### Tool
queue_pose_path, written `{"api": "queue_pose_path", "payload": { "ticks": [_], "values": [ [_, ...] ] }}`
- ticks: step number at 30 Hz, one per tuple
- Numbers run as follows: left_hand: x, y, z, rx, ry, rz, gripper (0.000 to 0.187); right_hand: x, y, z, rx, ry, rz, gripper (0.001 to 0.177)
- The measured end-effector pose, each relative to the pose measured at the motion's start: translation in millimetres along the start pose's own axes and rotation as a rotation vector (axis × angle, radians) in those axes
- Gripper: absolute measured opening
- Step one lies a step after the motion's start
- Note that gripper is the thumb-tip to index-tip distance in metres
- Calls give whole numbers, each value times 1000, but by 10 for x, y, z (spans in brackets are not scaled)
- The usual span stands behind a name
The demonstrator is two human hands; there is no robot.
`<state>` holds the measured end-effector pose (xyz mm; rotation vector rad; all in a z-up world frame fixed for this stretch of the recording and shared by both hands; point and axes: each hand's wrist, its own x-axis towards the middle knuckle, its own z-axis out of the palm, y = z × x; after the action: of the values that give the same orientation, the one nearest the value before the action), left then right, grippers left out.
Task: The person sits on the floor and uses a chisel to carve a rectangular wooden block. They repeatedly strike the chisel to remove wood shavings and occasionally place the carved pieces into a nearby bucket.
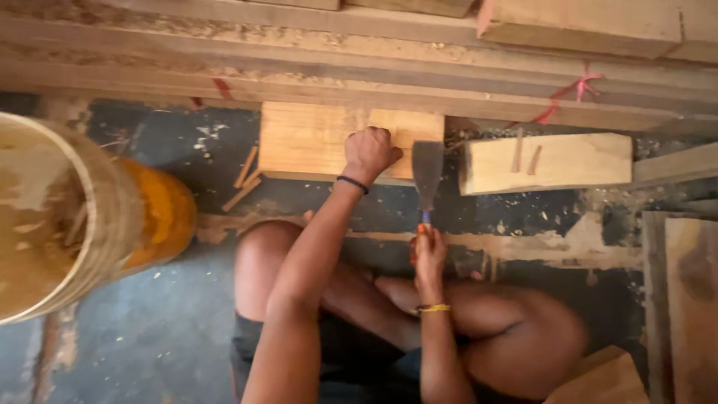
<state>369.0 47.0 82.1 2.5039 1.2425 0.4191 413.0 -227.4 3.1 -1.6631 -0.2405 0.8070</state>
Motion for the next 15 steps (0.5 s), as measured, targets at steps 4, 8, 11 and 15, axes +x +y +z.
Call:
{"api": "queue_pose_path", "payload": {
  "ticks": [4, 8, 11, 15],
  "values": [
    [220, 60, 311, 19, 20, -57, 35, -39, -110, 27, 35, 12, 95, 19],
    [313, -23, 341, -15, 6, -40, 37, -64, -148, 72, 46, -13, 102, 22],
    [401, -73, 341, -84, -44, -57, 37, -49, -130, 111, 58, -30, 66, 23],
    [436, -96, 383, -95, 24, -36, 39, -64, -138, 65, 81, -64, 67, 22]
  ]
}}
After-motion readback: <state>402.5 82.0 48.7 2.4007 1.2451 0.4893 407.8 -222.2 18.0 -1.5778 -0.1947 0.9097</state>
